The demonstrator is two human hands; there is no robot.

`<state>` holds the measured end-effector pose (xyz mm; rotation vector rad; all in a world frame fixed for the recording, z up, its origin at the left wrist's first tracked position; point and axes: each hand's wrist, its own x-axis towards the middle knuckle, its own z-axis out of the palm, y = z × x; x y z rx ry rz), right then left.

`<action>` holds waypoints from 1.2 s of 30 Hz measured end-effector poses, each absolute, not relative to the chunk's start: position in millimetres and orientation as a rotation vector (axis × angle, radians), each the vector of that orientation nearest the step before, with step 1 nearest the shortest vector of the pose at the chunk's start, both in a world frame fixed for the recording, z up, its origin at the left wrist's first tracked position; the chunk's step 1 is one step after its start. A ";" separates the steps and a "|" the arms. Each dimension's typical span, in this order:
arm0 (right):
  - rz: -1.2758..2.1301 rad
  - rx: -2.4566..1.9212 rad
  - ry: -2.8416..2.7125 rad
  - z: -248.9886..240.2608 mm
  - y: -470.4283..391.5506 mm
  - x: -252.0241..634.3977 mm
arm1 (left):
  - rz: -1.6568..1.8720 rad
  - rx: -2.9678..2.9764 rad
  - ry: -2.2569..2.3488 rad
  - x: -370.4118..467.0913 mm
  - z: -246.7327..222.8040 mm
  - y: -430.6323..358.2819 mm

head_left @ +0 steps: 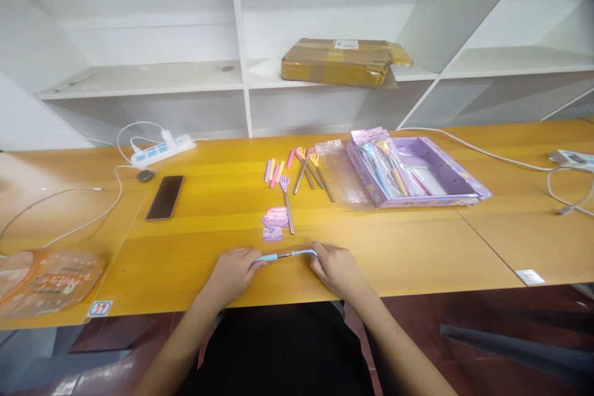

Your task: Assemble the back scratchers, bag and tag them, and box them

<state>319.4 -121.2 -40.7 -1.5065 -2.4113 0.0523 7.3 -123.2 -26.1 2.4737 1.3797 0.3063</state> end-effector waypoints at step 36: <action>0.407 -1.777 -1.546 -57.6 -157.3 532.3 | 0.448 2.396 1.600 -174.0 -11.5 -128.7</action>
